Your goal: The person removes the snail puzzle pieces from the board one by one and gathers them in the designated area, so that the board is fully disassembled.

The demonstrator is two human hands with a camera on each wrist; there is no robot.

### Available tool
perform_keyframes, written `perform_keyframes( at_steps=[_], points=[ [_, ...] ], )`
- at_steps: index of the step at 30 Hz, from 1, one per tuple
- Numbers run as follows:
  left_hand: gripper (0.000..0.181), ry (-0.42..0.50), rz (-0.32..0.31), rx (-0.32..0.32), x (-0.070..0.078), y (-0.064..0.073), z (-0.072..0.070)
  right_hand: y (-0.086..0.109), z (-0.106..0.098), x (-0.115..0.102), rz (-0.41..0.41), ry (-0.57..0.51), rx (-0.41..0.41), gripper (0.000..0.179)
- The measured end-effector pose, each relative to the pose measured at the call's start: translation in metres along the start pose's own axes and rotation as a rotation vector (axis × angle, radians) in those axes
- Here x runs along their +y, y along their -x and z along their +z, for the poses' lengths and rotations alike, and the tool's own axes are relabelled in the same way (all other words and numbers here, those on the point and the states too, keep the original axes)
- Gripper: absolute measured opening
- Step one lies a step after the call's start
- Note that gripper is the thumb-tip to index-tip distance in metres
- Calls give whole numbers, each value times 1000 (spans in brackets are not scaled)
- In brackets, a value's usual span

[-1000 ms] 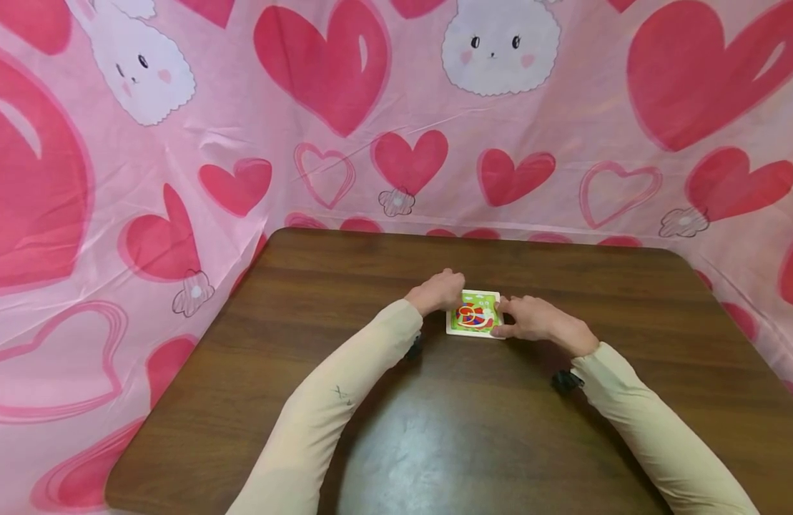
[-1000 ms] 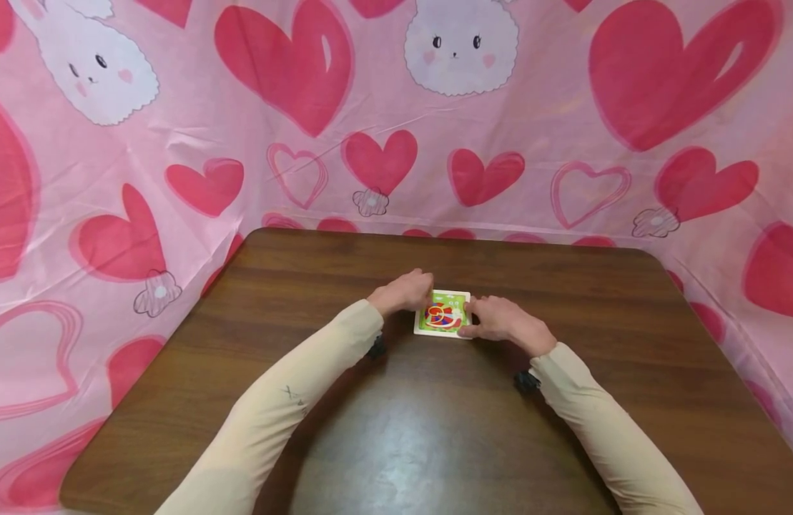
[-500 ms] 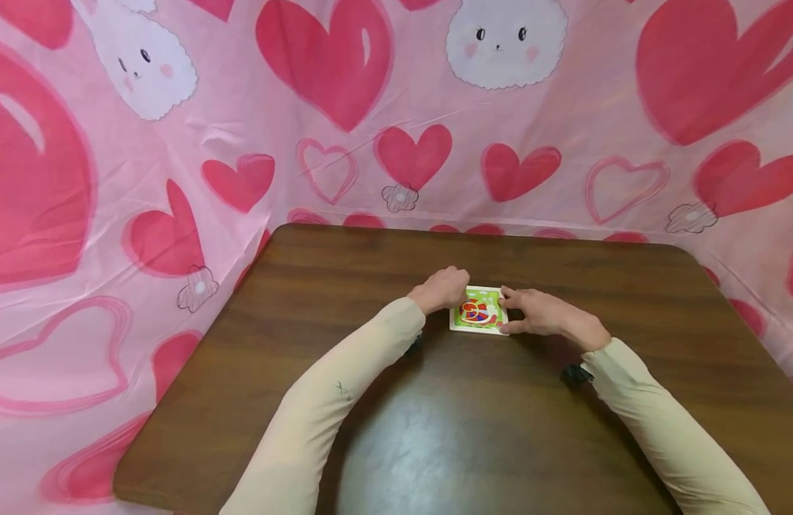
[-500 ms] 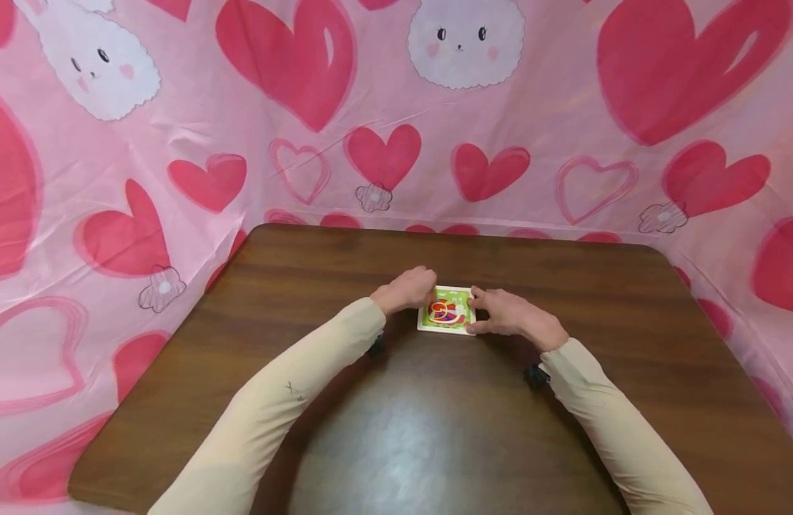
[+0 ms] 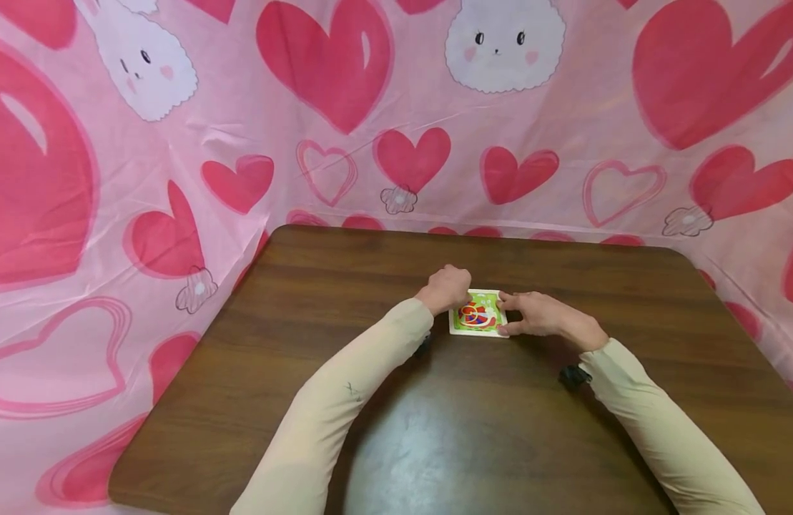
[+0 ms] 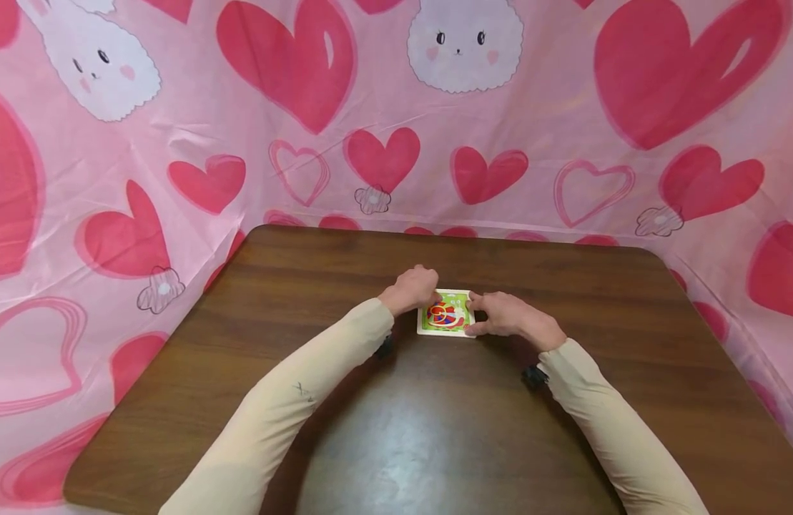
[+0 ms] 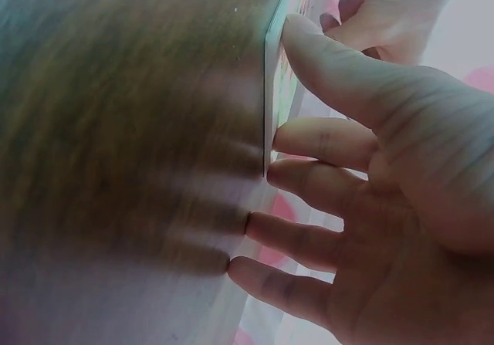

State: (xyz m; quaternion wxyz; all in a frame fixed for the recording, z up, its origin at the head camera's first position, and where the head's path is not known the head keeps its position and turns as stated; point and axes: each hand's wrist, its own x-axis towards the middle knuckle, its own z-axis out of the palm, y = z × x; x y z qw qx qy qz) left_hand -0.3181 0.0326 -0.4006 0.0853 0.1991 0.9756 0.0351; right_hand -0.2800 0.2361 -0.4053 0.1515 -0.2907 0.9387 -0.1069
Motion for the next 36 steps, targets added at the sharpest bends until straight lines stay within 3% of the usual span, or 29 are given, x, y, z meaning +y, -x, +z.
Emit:
perform_keyframes(
  at_steps=[6,10,16,21,28,36],
  points=[
    [22,24,-8,-11,-1,0,-4,-1,-1,0,-16,8,6,71],
    [15,31,22,-16,-4,-1,-4,-1,0,0,-7,-1,0,70],
    [7,172,100,6,-10,-2,-9,0,1,0,16,-16,-9,70],
    [6,265,130,26,-12,2,-13,0,0,1,17,-15,-8,71],
    [7,326,132,56,-14,7,-20,2,0,0,20,-31,-9,71],
    [7,372,111,68,-33,14,-27,5,3,1,28,-39,-17,75]
  ],
)
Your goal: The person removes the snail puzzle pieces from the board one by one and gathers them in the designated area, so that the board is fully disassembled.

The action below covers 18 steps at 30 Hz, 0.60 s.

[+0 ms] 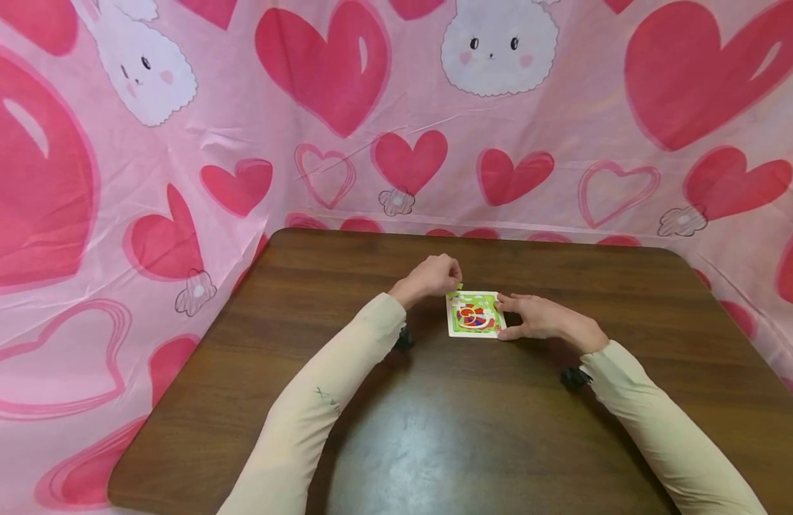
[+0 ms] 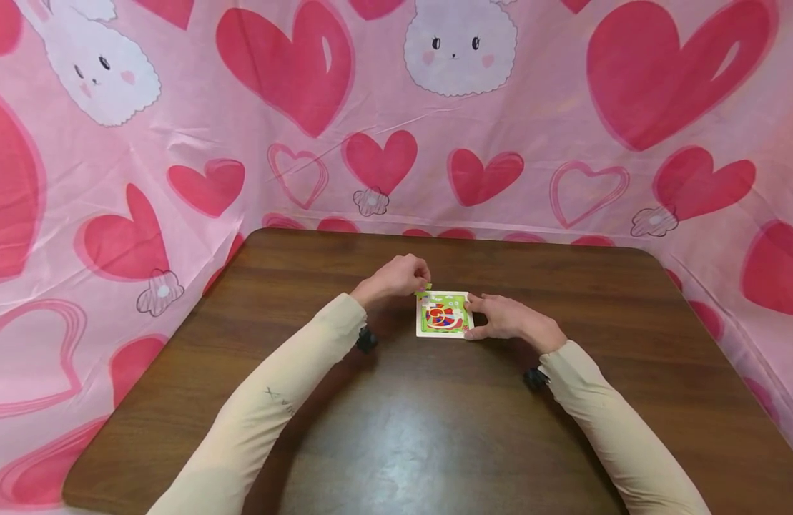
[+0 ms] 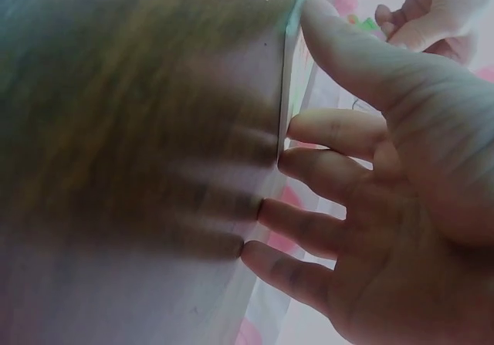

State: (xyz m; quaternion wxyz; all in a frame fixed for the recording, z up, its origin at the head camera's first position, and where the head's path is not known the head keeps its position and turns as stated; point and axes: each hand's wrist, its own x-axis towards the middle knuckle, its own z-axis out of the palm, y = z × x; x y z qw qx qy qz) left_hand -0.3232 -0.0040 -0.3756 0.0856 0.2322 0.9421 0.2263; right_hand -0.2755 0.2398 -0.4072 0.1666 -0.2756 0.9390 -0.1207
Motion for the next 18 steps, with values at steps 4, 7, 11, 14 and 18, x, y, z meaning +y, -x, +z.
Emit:
perform_keyframes(
  at_steps=[4,7,11,14,18],
  points=[
    [8,47,-10,5,-11,5,-9,0,1,1,-4,6,6,77],
    [9,69,0,11,-20,8,-15,0,3,1,-12,11,19,78],
    [11,86,21,6,-32,11,-21,-1,5,0,-13,11,32,78],
    [11,94,24,-3,-41,13,-25,-1,5,-1,-3,19,38,78],
    [12,95,11,-18,-53,18,-31,-2,6,-2,21,26,29,79]
  ],
)
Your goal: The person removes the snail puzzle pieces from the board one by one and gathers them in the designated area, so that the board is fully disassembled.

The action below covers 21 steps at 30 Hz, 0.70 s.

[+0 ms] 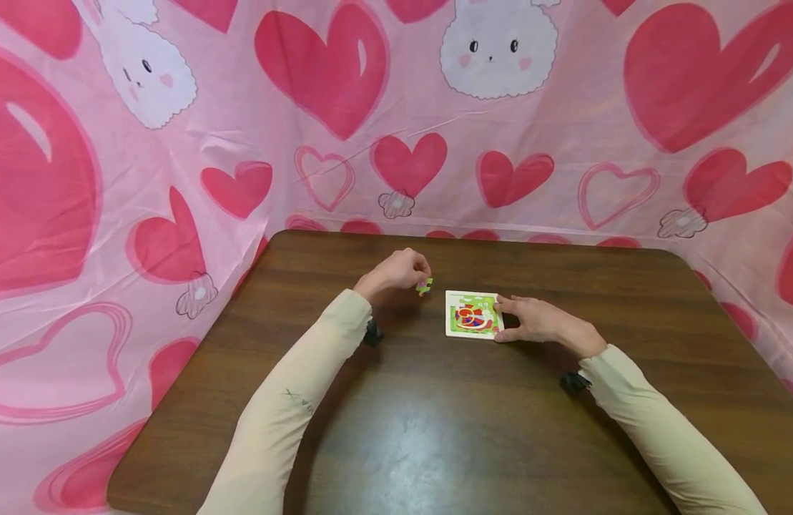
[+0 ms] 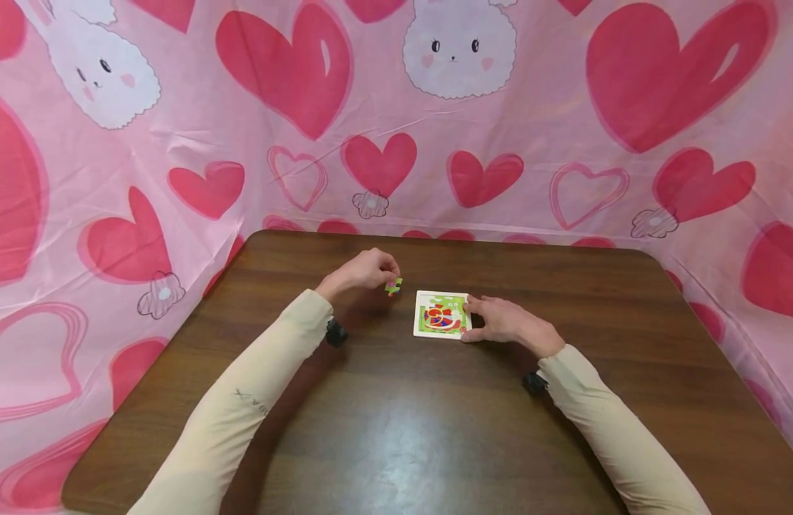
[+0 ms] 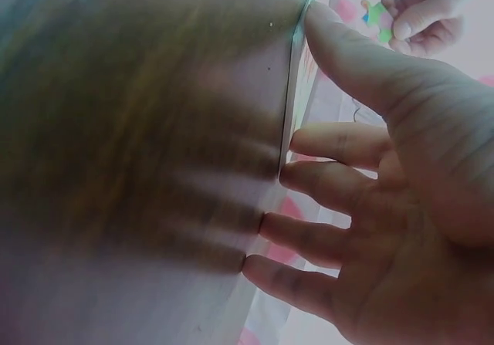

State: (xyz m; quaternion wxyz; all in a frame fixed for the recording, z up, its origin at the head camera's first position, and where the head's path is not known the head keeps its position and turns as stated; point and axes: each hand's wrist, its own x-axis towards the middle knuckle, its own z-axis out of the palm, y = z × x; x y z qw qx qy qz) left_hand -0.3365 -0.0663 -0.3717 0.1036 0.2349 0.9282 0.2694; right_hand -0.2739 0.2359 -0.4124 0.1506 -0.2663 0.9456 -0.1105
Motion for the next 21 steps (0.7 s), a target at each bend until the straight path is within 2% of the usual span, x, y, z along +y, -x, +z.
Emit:
perform_keyframes(
  at_steps=[8,15,21],
  points=[
    [15,-5,-30,-37,-28,11,-13,1,-2,-1,5,-18,-13,77],
    [15,10,-64,-42,-55,20,-23,3,0,-1,-18,-6,-1,72],
    [13,119,-147,-51,-76,32,-33,2,-1,0,-14,-7,11,71]
  ],
)
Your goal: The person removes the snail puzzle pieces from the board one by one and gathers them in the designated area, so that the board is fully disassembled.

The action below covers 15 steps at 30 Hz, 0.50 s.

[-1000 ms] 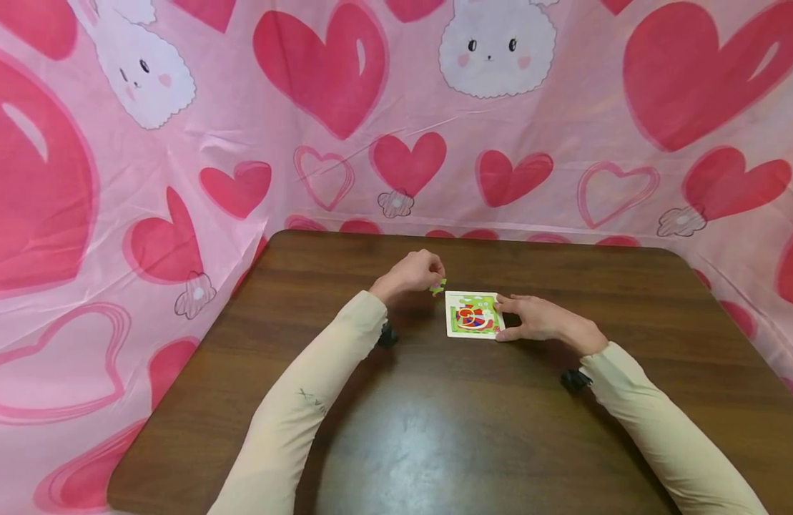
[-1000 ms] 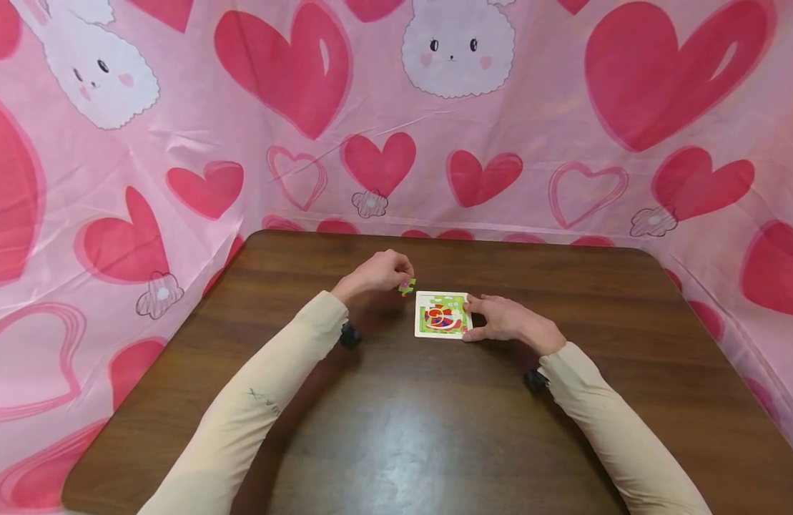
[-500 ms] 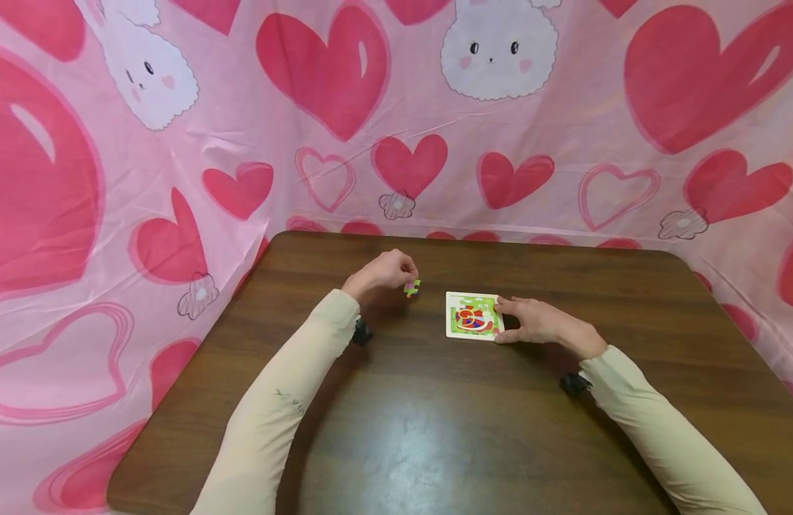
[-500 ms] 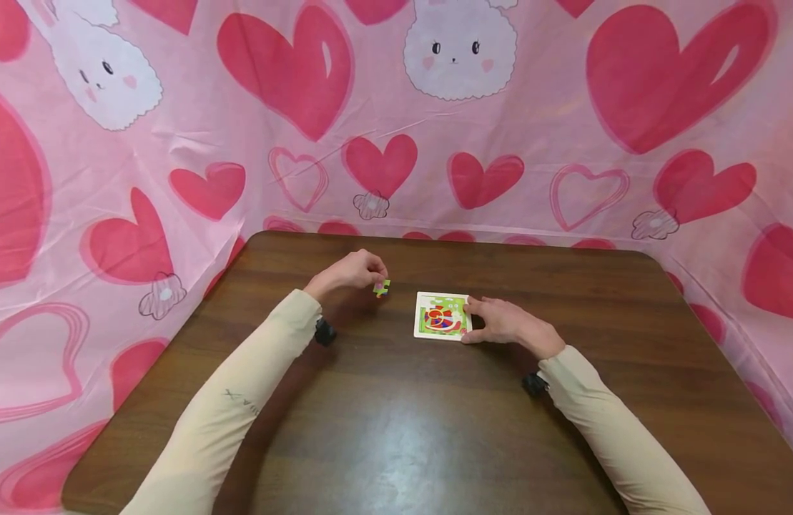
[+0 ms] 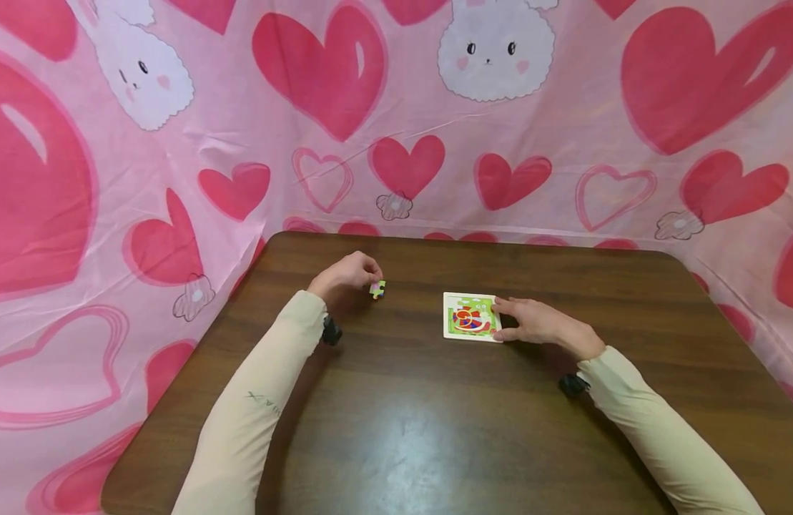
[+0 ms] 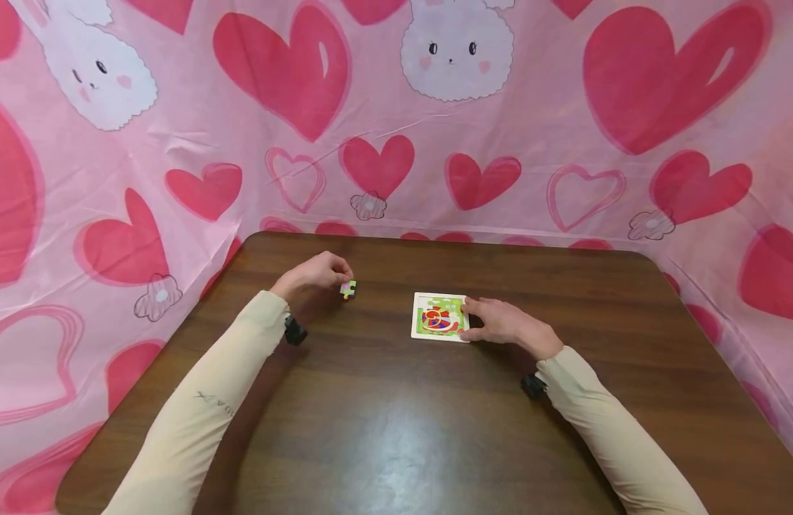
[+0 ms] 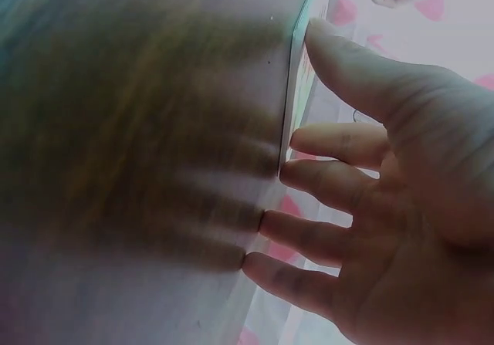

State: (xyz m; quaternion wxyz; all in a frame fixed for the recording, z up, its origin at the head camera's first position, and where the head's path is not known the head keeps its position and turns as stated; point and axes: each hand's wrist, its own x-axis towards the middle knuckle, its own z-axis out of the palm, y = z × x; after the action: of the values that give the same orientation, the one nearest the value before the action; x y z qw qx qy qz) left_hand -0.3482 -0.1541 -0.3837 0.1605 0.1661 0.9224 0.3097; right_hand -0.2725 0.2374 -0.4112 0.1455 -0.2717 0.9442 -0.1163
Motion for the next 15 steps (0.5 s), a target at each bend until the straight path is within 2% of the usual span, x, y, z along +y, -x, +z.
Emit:
perform_keyframes(
  at_steps=[3,8,15],
  points=[
    [13,38,-31,-3,-9,4,-5,-1,0,0,-4,3,6,70],
    [12,1,-51,-7,-20,4,-6,-1,0,0,-11,2,16,69],
    [10,-37,-54,0,-27,0,-2,0,-1,-1,5,-9,1,69]
  ],
)
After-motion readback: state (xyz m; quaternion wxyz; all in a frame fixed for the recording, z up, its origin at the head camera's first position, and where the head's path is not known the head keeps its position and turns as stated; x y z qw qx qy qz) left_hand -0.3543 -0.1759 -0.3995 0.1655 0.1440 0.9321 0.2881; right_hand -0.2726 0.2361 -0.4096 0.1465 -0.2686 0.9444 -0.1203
